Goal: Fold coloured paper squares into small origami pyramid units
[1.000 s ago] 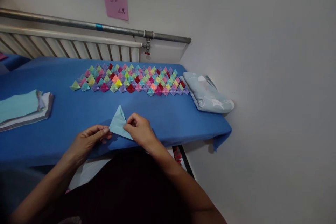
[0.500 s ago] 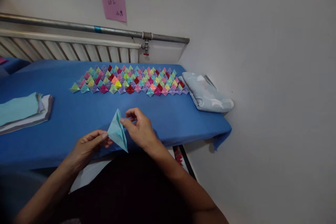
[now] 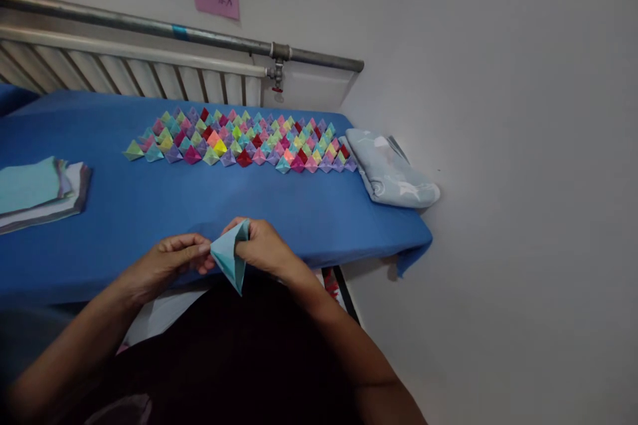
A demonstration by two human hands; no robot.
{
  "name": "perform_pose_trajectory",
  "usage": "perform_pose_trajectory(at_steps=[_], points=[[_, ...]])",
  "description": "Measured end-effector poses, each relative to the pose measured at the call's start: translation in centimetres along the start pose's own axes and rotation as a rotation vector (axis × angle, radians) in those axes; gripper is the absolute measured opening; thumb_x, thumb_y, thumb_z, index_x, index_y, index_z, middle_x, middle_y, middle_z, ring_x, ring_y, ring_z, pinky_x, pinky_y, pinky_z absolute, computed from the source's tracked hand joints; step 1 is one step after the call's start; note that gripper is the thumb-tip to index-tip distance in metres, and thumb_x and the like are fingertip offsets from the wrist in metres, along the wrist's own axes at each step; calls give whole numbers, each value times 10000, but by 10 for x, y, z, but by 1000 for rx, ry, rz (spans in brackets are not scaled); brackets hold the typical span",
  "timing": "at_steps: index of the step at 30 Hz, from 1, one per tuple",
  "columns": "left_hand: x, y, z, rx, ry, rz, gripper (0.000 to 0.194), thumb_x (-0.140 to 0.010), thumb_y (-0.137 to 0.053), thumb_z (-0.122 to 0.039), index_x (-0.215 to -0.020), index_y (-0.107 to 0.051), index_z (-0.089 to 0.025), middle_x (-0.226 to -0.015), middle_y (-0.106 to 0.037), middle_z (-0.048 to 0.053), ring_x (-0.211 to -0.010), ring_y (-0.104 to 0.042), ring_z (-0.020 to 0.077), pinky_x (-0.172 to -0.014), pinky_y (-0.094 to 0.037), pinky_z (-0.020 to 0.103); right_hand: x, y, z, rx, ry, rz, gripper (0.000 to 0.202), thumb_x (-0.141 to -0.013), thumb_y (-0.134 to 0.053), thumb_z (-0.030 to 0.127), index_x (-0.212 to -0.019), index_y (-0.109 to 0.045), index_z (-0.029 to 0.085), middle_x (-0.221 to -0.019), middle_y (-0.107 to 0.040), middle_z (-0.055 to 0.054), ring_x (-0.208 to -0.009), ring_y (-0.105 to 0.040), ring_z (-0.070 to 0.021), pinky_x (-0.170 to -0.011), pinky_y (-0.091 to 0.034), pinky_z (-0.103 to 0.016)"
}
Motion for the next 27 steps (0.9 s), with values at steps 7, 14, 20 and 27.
perform_pose_trajectory(at_steps=[7,14,20,27], points=[[-3,-9,-1,218,105,-43,442,-569,-892,-508,-768,-730,-148,-750,-746,76,-681,-692,172,-644,-557,277,-1,-2,-6,318,263,-128,82,-780,-594,221,-806,-669,201,-782,-653,6,-709,-587,-129,-674,-480,-242],[-6,-8,-1,234,185,-40,389,-597,-894,-437,-748,-706,-132,-680,-730,65,-616,-683,158,-601,-546,260,5,-10,-1,673,659,-88,216,-808,-540,122,-916,-690,233,-912,-699,-41,-888,-630,-184,-858,-481,-326],[-5,-2,0,232,211,-43,293,-613,-888,-322,-653,-661,-142,-630,-698,42,-559,-649,139,-582,-538,273,7,-11,1,723,691,-42,160,-870,-568,197,-970,-687,231,-982,-708,-68,-939,-639,-200,-852,-489,-350],[-4,3,-6,183,219,7,303,-551,-905,-348,-604,-681,-152,-587,-677,32,-529,-623,136,-555,-529,270,11,-10,2,720,718,-19,226,-888,-530,166,-1016,-707,226,-1042,-722,-82,-987,-652,-205,-893,-490,-382]])
Point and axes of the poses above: each hand's wrist, its own x-axis away from the middle knuckle, its own y-axis out of the back of the hand, z = x × y, the point moved 4 cm from there along -x, towards the middle knuckle
